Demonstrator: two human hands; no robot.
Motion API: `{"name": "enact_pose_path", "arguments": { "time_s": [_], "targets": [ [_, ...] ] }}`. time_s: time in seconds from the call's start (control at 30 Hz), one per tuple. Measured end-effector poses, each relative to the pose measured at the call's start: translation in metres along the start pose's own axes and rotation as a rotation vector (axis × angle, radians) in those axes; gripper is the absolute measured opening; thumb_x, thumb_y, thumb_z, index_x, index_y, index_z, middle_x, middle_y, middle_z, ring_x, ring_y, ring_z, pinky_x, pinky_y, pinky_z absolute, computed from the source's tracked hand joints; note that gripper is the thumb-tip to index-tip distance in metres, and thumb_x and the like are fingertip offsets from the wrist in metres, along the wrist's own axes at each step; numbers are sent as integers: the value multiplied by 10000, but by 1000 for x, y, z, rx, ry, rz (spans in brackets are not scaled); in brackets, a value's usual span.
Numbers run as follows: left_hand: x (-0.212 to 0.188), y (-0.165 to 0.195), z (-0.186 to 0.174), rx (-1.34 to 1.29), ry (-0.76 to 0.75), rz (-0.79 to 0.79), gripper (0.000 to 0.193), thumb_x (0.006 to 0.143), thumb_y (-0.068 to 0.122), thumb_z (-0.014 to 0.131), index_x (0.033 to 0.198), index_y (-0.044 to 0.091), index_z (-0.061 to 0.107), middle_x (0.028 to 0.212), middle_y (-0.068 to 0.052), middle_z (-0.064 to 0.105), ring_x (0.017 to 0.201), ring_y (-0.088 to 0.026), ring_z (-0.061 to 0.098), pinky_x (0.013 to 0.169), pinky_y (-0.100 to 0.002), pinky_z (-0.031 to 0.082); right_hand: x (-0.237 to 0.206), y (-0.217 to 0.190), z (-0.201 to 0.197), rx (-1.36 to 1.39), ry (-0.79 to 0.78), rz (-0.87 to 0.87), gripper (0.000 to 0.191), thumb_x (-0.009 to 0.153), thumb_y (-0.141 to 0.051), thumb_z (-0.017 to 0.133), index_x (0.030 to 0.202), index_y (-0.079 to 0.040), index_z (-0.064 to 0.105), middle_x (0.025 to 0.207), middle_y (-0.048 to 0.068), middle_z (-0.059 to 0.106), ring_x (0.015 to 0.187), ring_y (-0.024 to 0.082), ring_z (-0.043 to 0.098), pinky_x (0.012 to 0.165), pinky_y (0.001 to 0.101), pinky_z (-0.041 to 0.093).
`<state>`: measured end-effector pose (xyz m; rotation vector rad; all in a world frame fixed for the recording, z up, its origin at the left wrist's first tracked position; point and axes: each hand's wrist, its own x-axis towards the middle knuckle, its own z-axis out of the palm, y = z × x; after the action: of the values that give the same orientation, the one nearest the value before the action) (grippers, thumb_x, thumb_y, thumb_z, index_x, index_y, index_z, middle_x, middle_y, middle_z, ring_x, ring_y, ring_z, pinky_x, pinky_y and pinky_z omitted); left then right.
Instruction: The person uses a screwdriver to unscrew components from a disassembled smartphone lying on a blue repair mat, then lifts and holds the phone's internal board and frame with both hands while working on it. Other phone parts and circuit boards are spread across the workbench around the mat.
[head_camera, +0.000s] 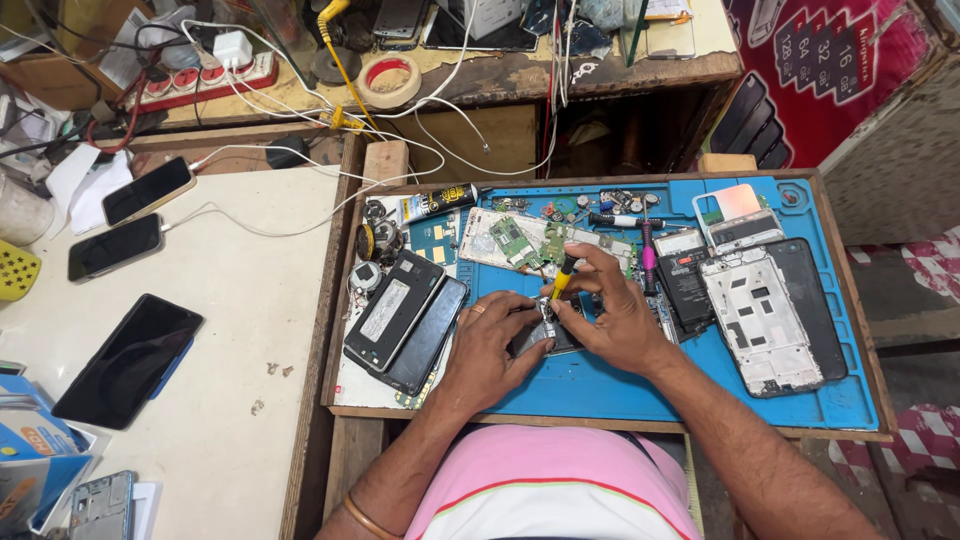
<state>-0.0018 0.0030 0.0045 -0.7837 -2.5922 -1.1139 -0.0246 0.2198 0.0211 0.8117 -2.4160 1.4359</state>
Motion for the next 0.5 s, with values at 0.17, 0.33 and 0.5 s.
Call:
{"name": "enact_pose_path", "arguments": {
  "time_s": [0.17,0.33,0.5],
  "targets": [
    [0,0,0,-6,-7,4,375,859,321,792,1127,60,765,1235,-87,677,1235,-294,583,971,-459,433,0,3,0,1,-10,11,724,922,-53,732,1498,-114,297,1091,106,794,1055,233,767,1018,432,535],
    [-1,-1,1,-1,-16,-4,374,864,323,788,1126,57,763,1246,-91,675,1253,-294,575,984,-459,421,-1,4,0,33,-9,10,737,923,-43,734,1507,-109,289,1078,103,796,1060,236,757,1041,443,509],
    [-1,-2,3,10,-13,-2,372,868,327,787,1123,58,764,1258,-94,675,1270,-298,568,1002,-462,414,-1,4,1,8,2,27,731,925,-55,737,1503,-117,295,1095,97,793,1065,221,758,1028,428,523]
  ]
}}
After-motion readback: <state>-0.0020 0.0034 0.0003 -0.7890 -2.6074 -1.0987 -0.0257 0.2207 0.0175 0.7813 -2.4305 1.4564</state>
